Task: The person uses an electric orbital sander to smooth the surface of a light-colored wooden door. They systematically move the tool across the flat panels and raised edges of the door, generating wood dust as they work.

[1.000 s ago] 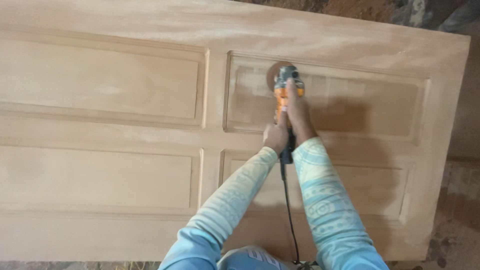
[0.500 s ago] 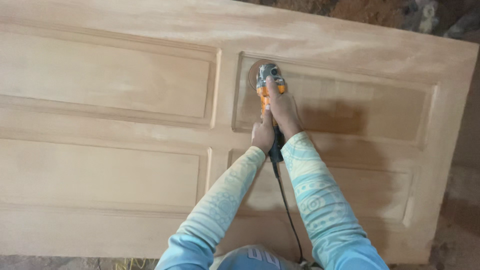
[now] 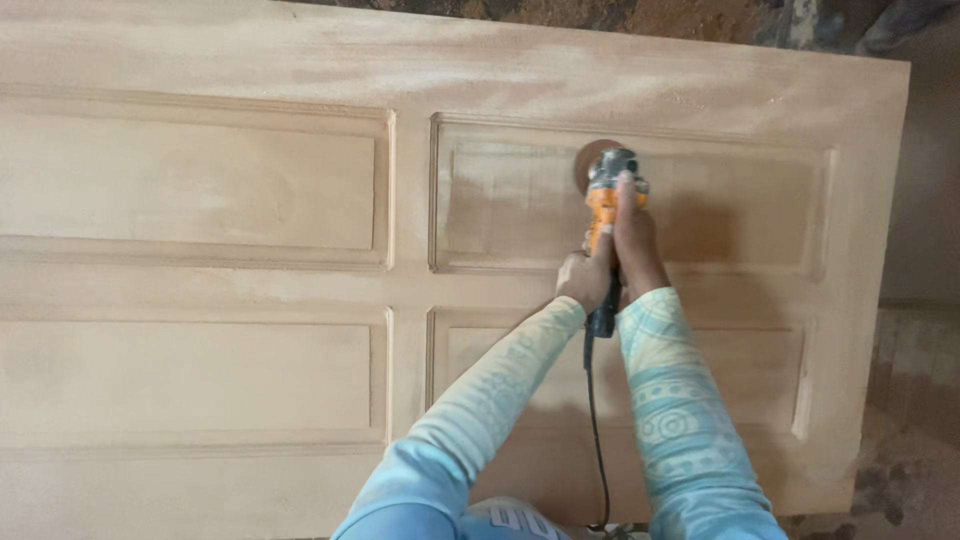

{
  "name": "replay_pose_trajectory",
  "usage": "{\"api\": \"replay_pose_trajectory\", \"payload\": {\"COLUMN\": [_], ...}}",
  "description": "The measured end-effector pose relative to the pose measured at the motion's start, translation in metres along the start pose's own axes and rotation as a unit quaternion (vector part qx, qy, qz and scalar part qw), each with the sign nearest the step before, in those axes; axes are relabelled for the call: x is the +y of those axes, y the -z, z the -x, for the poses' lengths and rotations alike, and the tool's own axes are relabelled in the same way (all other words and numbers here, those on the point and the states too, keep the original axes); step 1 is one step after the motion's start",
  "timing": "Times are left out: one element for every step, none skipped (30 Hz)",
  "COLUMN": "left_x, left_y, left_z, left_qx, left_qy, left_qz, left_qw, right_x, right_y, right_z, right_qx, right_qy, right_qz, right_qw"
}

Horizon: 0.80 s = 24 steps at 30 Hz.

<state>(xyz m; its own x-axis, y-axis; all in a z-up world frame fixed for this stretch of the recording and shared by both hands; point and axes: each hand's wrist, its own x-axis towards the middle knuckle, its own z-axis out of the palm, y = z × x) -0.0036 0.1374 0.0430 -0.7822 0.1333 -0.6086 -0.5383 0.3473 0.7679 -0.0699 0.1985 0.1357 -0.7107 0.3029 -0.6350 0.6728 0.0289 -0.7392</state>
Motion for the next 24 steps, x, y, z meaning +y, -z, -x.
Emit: {"api": "replay_pose_trajectory", "payload": {"left_x": [0.001,0.002,0.000,-0.003,-0.009,-0.018,-0.026,-0.037,-0.052,-0.063,-0.072,-0.079,-0.084,-0.087,-0.088,-0.087,-0.085,-0.082,-0.078,-0.077,-0.075,-0.071,-0.067,-0.060], "left_y": [-0.005,-0.007,-0.006,-0.002,0.005,0.012,0.016,0.021,0.034,0.048,0.059,0.070,0.080,0.087,0.094,0.099,0.104,0.110,0.115,0.119,0.123,0.122,0.119,0.116], "left_z": [0.002,0.001,0.000,-0.004,-0.009,-0.011,-0.012,-0.011,-0.009,-0.012,-0.012,-0.010,-0.008,-0.007,-0.006,-0.004,-0.002,-0.001,0.000,0.004,0.008,0.012,0.015,0.016], "left_qx": [-0.017,-0.019,-0.021,-0.019,0.003,0.023,0.042,0.041,0.038,0.040,0.074,0.107,0.141,0.140,0.140,0.139,0.149,0.159,0.169,0.167,0.164,0.155,0.144,0.133], "left_qy": [-0.046,-0.060,-0.075,-0.088,-0.046,-0.001,0.043,0.016,-0.012,-0.042,-0.064,-0.084,-0.105,-0.093,-0.081,-0.070,-0.070,-0.072,-0.074,-0.065,-0.057,-0.049,-0.041,-0.034], "left_qz": [-0.035,-0.052,-0.069,-0.084,-0.063,-0.041,-0.020,-0.070,-0.121,-0.170,-0.159,-0.146,-0.133,-0.111,-0.089,-0.067,-0.050,-0.035,-0.019,-0.029,-0.038,-0.048,-0.010,0.029], "left_qw": [0.998,0.997,0.995,0.992,0.997,0.999,0.998,0.997,0.992,0.984,0.983,0.980,0.976,0.979,0.983,0.986,0.985,0.984,0.983,0.983,0.984,0.986,0.989,0.990], "right_x": [0.002,0.002,0.002,0.000,0.000,0.002,0.003,0.005,0.007,0.007,0.007,0.005,0.002,-0.001,-0.004,-0.009,-0.012,-0.016,-0.020,-0.021,-0.021,-0.020,-0.020,-0.022], "right_y": [0.007,0.011,0.009,0.002,-0.008,-0.017,-0.033,-0.053,-0.069,-0.081,-0.092,-0.104,-0.116,-0.125,-0.131,-0.136,-0.142,-0.148,-0.151,-0.153,-0.153,-0.150,-0.144,-0.138], "right_z": [0.001,0.001,0.001,-0.002,-0.004,-0.001,-0.003,-0.005,-0.003,0.001,0.006,0.011,0.016,0.020,0.024,0.027,0.029,0.030,0.031,0.033,0.035,0.036,0.037,0.037], "right_qx": [0.012,0.023,0.034,0.025,0.016,0.008,-0.002,-0.009,-0.015,-0.024,-0.033,-0.044,-0.053,-0.061,-0.070,-0.064,-0.059,-0.054,-0.057,-0.058,-0.060,-0.047,-0.035,-0.023], "right_qy": [-0.012,-0.023,-0.033,-0.019,-0.005,0.006,0.005,0.001,-0.003,0.015,0.034,0.052,0.053,0.053,0.053,0.079,0.105,0.133,0.131,0.125,0.119,0.117,0.114,0.113], "right_qz": [-0.010,-0.021,-0.031,-0.018,-0.005,0.008,0.003,-0.005,-0.013,0.007,0.027,0.048,0.038,0.029,0.020,0.059,0.097,0.132,0.120,0.106,0.092,0.137,0.181,0.226], "right_qw": [1.000,0.999,0.998,0.999,1.000,1.000,1.000,1.000,1.000,1.000,0.999,0.997,0.996,0.996,0.996,0.993,0.988,0.981,0.982,0.985,0.987,0.983,0.976,0.967]}}
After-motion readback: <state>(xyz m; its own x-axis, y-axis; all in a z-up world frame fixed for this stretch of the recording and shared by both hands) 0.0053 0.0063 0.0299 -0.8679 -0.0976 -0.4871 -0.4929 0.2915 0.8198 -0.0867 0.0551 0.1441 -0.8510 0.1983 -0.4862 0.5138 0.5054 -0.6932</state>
